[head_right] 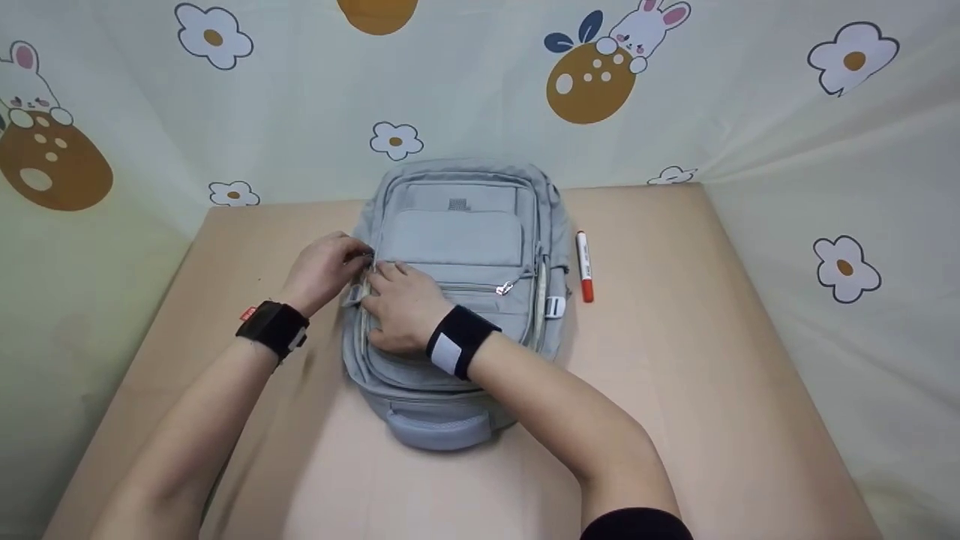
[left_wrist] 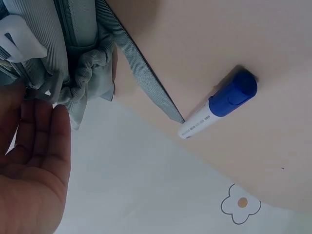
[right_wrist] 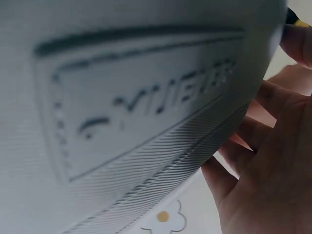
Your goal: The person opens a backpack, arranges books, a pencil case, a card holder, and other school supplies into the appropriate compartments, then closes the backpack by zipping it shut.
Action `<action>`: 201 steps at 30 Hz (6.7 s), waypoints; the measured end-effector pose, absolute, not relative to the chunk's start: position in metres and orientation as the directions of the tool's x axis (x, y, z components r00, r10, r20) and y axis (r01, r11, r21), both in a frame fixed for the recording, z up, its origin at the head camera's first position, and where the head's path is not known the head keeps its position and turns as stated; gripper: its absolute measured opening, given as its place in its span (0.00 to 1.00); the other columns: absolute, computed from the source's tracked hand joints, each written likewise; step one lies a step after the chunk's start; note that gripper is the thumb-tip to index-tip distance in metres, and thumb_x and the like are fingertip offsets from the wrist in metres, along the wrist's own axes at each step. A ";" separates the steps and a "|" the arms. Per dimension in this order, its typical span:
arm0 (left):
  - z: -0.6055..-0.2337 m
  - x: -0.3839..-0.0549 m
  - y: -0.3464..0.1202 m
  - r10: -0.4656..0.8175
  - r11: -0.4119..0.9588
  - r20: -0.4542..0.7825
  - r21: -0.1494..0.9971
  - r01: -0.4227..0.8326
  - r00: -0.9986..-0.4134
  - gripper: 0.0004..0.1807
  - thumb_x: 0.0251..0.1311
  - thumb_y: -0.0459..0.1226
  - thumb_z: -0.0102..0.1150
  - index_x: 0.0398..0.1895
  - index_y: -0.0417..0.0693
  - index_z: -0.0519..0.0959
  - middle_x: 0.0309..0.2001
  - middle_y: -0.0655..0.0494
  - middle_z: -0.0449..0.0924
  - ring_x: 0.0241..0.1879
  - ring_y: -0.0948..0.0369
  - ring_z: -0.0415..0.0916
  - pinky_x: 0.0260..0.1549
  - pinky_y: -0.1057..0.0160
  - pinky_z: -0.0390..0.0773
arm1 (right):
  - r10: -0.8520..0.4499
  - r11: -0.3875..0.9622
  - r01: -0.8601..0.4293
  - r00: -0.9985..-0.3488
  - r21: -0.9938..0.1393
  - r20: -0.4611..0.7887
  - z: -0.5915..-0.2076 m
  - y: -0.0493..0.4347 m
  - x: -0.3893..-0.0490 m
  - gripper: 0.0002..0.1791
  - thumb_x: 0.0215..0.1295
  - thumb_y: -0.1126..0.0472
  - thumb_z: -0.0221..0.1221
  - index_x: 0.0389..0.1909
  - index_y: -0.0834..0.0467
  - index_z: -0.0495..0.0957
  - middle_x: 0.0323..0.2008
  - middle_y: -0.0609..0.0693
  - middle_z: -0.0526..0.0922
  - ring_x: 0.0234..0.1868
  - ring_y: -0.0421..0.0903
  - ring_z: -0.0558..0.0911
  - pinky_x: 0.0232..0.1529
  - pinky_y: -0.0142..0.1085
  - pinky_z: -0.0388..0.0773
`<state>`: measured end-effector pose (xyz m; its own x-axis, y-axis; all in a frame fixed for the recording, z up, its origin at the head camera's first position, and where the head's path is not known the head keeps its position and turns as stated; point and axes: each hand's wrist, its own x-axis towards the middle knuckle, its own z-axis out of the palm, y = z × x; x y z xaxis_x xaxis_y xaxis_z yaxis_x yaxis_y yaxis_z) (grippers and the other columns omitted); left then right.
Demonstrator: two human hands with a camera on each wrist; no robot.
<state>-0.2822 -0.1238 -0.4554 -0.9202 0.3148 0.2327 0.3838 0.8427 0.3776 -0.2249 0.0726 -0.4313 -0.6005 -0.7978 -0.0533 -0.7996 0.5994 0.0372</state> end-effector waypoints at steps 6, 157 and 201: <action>-0.455 -0.280 -0.127 0.287 0.846 0.230 0.394 0.359 -0.930 0.07 0.70 0.35 0.61 0.44 0.42 0.85 0.40 0.46 0.82 0.39 0.50 0.80 0.42 0.51 0.78 | -0.809 0.579 -0.800 -0.588 0.154 -0.014 -0.435 0.069 -0.221 0.29 0.69 0.43 0.52 0.62 0.56 0.80 0.72 0.60 0.69 0.75 0.59 0.62 0.74 0.51 0.57; -0.430 -0.119 -0.099 0.574 0.627 0.088 0.593 0.505 -0.814 0.08 0.61 0.30 0.66 0.39 0.49 0.77 0.32 0.62 0.78 0.32 0.64 0.75 0.32 0.64 0.78 | -0.844 0.498 -0.866 -0.494 -0.035 0.210 -0.437 0.151 -0.139 0.09 0.63 0.58 0.68 0.29 0.50 0.77 0.28 0.43 0.75 0.28 0.43 0.75 0.23 0.36 0.74; -0.464 -0.173 -0.145 0.778 0.483 0.373 0.160 0.861 -0.506 0.08 0.63 0.36 0.70 0.45 0.52 0.86 0.43 0.61 0.82 0.40 0.63 0.77 0.38 0.65 0.79 | -0.980 0.195 -0.929 -0.197 0.316 0.028 -0.434 0.088 -0.138 0.09 0.69 0.63 0.58 0.48 0.57 0.81 0.45 0.47 0.77 0.46 0.44 0.75 0.42 0.32 0.76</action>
<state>-0.1725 -0.1448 -0.4637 -0.5055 0.7779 0.3732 0.8610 0.4829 0.1597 -0.1380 0.0879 -0.4338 -0.1967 -0.9801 0.0281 -0.9285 0.1954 0.3156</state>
